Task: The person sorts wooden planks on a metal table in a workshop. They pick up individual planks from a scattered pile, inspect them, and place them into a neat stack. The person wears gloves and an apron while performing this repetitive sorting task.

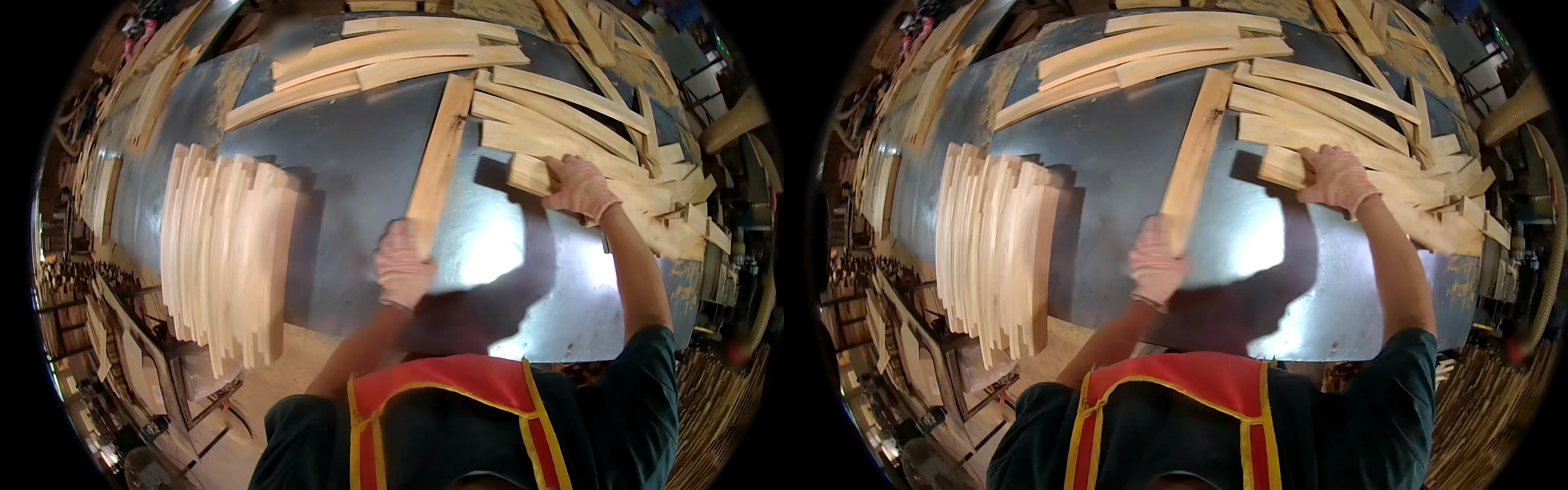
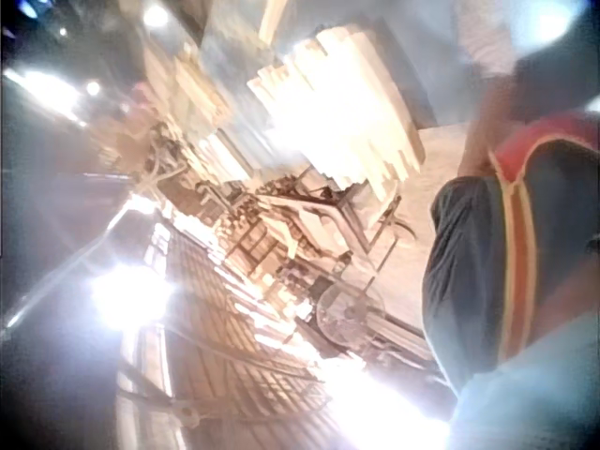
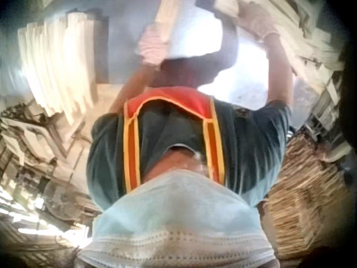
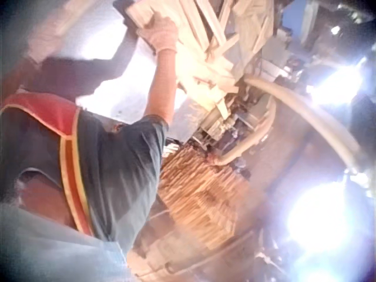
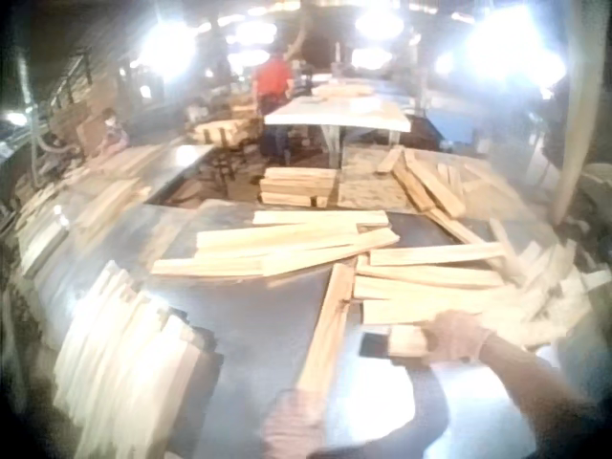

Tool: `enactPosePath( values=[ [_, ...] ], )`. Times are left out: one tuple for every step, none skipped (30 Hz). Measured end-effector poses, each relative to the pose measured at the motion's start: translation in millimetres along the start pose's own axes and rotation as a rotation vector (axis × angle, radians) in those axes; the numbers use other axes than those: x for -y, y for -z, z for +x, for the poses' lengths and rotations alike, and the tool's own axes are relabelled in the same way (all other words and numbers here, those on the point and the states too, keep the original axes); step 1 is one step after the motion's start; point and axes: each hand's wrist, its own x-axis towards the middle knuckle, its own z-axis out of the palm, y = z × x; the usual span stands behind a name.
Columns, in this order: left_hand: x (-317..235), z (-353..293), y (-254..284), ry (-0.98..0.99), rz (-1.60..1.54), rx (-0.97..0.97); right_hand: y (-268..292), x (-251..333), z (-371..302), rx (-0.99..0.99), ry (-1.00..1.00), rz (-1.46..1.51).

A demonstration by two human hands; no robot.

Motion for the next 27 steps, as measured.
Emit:
enactPosePath(
  values=[
    [37, -4, 9, 0.115, 0.014, -0.044, 5, 24, 8, -0.03, 0.022, 0.082],
    [75, -6, 29, 0.219, -0.308, 0.14, 9, 42, 15, -0.057, 0.043, 0.169],
    [113, -3, 53, 0.305, -0.628, 0.318, 11, 53, 21, -0.055, 0.034, 0.313],
    [142, -6, 72, 0.399, -0.958, 0.49, 15, 69, 36, -0.046, 0.038, 0.448],
    [158, -18, 87, 0.479, -1.227, 0.504, 17, 85, 50, -0.03, 0.042, 0.585],
    [171, -38, 103, 0.554, -1.499, 0.507, 18, 103, 60, -0.029, -0.012, 0.676],
    [182, -55, 118, 0.623, -1.775, 0.499, 19, 121, 71, -0.025, -0.063, 0.766],
    [184, -68, 135, 0.641, -1.863, 0.489, 14, 140, 87, -0.017, -0.115, 0.856],
    [177, -75, 152, 0.648, -1.946, 0.496, -10, 141, 116, -0.04, -0.14, 0.97],
    [179, -84, 163, 0.667, -2.031, 0.488, -13, 163, 133, -0.033, -0.168, 1.092],
    [188, -91, 164, 0.588, -1.957, 0.535, -14, 181, 143, -0.027, -0.202, 1.207],
    [196, -100, 170, 0.566, -1.935, 0.503, -15, 199, 153, -0.019, -0.238, 1.322],
    [202, -102, 182, 0.536, -1.911, 0.483, -16, 217, 164, 0.043, -0.255, 1.408],
    [206, -105, 192, 0.508, -1.887, 0.464, -24, 237, 170, 0.039, -0.246, 1.489],
    [213, -112, 200, 0.485, -1.721, 0.417, -33, 259, 177, 0.033, -0.238, 1.571],
    [216, -118, 207, 0.491, -1.513, 0.354, -38, 283, 183, 0.031, -0.228, 1.654],
    [220, -123, 213, 0.489, -1.306, 0.294, -40, 310, 182, 0.089, -0.224, 1.634],
    [223, -130, 219, 0.49, -1.094, 0.231, -39, 341, 178, 0.153, -0.214, 1.616],
    [234, -134, 210, 0.305, -0.663, 0.072, -45, 366, 185, 0.227, -0.125, 1.505],
    [236, -133, 212, 0.314, -0.502, 0.046, -49, 395, 183, 0.265, -0.057, 1.443],
    [232, -130, 216, 0.323, -0.343, 0.02, -50, 439, 167, 0.309, 0.025, 1.398],
    [228, -129, 219, 0.336, -0.182, -0.01, -47, 478, 150, 0.363, 0.096, 1.388],
    [229, -127, 217, 0.376, -0.14, 0.004, -45, 502, 137, 0.414, 0.127, 1.423],
    [229, -125, 215, 0.413, -0.098, 0.021, -48, 505, 134, 0.498, 0.124, 1.557],
    [226, -122, 212, 0.44, -0.058, 0.045, -58, 500, 132, 0.577, 0.112, 1.698],
    [223, -119, 208, 0.435, -0.015, 0.045, -64, 488, 123, 0.711, 0.231, 1.915],
    [220, -119, 204, 0.42, 0.029, 0.047, -77, 476, 105, 0.712, 0.288, 2.036]
  ],
)
